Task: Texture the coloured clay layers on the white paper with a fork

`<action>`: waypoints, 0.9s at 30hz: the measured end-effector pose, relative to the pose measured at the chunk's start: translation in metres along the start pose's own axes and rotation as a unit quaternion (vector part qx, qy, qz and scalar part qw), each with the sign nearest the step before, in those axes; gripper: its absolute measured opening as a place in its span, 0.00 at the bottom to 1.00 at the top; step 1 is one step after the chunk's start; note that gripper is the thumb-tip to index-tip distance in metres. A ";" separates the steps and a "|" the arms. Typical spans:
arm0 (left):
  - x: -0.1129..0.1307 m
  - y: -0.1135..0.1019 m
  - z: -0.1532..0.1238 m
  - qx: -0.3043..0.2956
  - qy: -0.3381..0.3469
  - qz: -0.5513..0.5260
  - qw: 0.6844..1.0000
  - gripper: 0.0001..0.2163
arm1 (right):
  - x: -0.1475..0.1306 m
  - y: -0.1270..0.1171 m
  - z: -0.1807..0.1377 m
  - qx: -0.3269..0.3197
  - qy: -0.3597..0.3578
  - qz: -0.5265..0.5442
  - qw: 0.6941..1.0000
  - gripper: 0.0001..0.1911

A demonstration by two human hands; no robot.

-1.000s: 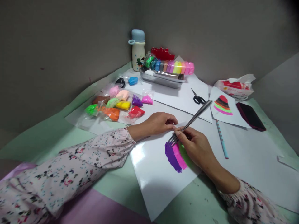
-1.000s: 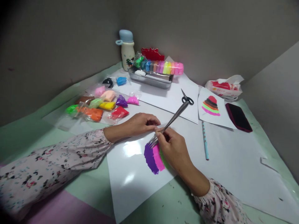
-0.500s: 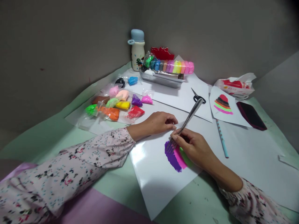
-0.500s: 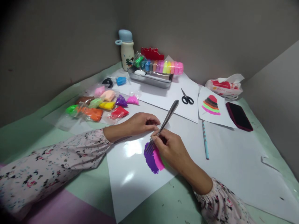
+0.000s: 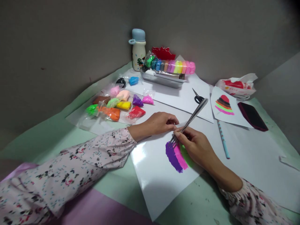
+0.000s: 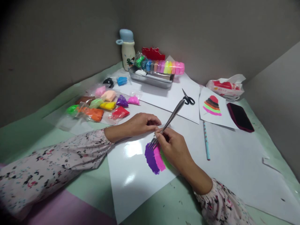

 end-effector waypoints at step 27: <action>0.000 0.000 0.000 -0.003 -0.012 0.005 1.000 0.11 | -0.005 0.005 -0.001 -0.057 -0.029 0.000 0.998 0.10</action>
Point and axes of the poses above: each hand's wrist, its own z-axis towards the middle knuckle, its own y-axis out of the palm, x = y × z, the point moved 10 cm from there along z, towards the middle knuckle, and after that the axes turned 4 degrees about -z, right-handed, at the moved point
